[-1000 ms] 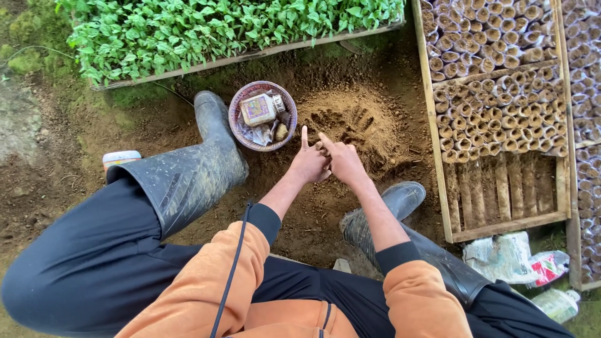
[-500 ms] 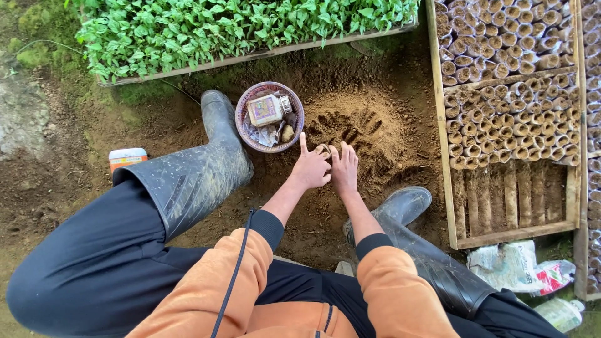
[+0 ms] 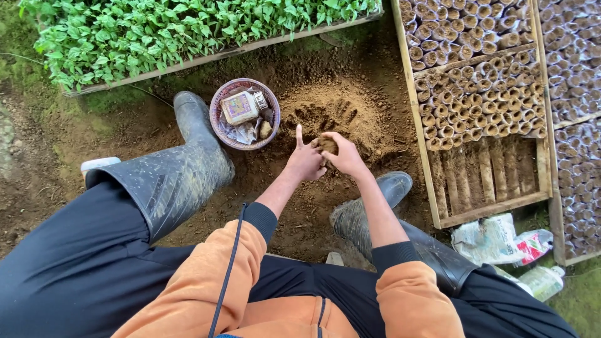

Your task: The person sits on the ground and fills small plastic seedling pots with soil by hand. They scoop soil from a pile, pack it into the pots, and place the filled pots into a wooden tray.

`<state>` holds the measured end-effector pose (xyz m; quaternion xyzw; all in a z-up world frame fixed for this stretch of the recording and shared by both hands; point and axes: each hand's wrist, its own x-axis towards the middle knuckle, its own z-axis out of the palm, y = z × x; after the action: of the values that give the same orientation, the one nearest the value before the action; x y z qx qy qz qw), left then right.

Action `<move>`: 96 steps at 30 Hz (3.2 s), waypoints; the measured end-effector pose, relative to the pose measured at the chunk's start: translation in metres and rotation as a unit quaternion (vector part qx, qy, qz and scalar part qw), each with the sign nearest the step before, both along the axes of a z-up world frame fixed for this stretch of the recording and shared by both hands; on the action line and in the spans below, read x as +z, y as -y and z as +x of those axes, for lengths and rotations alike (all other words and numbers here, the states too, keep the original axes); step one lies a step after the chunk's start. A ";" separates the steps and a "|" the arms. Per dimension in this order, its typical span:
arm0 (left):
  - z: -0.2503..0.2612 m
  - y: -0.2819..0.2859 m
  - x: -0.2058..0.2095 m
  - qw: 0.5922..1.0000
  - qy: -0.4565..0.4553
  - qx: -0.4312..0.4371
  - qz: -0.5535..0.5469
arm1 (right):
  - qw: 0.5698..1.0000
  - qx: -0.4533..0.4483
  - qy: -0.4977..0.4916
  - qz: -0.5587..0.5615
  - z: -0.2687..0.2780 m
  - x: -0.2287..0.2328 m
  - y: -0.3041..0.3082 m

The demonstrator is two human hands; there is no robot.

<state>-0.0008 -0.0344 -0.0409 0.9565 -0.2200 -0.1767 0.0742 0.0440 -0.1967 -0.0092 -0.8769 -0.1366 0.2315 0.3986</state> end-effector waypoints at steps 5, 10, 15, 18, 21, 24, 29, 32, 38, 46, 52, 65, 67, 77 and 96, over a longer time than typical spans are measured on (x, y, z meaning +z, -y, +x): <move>-0.005 -0.001 -0.005 1.000 -0.014 -0.002 0.015 | 0.992 0.080 -0.066 -0.079 -0.003 0.093 -0.026; -0.005 0.000 0.012 1.000 0.025 -0.010 0.015 | 0.959 0.171 -0.072 -0.216 -0.008 0.029 -0.026; 0.000 -0.011 0.050 0.998 -0.034 -0.005 0.060 | 0.997 0.039 0.017 -0.071 -0.019 0.070 -0.030; 0.005 -0.017 0.073 0.998 -0.047 0.005 0.051 | 0.986 -0.079 -0.004 -0.144 -0.020 0.067 -0.013; 0.010 -0.025 0.084 0.998 -0.049 0.020 0.035 | 0.941 -0.128 -0.150 -0.276 -0.047 -0.016 0.019; 0.016 -0.033 0.088 0.997 -0.071 0.030 0.029 | 0.932 -0.189 -0.200 -0.237 -0.066 -0.007 -0.004; 0.020 -0.037 0.084 0.993 -0.097 0.026 0.058 | 0.926 -0.240 -0.155 -0.245 -0.054 0.016 -0.051; 0.017 -0.040 0.093 0.991 -0.110 0.026 0.072 | 0.928 -0.227 -0.119 -0.269 -0.048 0.008 -0.073; 0.014 -0.035 0.083 0.990 -0.119 0.007 0.078 | 0.943 -0.148 -0.006 -0.297 -0.045 -0.051 -0.065; 0.012 -0.023 0.083 0.993 -0.090 -0.017 0.077 | 0.970 -0.190 0.014 -0.153 -0.008 -0.023 -0.020; 0.011 -0.010 0.065 0.994 -0.087 -0.022 0.070 | 0.994 0.023 -0.077 -0.080 -0.002 0.093 -0.028; 0.006 -0.022 0.087 0.993 -0.062 0.002 0.098 | 0.981 0.077 0.037 -0.171 -0.018 0.049 -0.028; 0.013 -0.028 0.100 0.992 -0.073 0.008 0.098 | 0.986 0.013 0.037 -0.160 -0.028 0.049 -0.023; 0.032 -0.045 0.125 0.995 -0.049 0.054 0.066 | 0.920 0.169 0.218 -0.277 -0.070 -0.021 -0.002; 0.030 -0.034 0.104 0.991 -0.088 0.032 0.092 | 0.900 0.094 0.421 -0.072 -0.020 -0.147 -0.009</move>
<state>0.0293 -0.0002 0.0627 0.9464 -0.1646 -0.2777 0.0105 0.0238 -0.1880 -0.1566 -0.9019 -0.3561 -0.1133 0.2163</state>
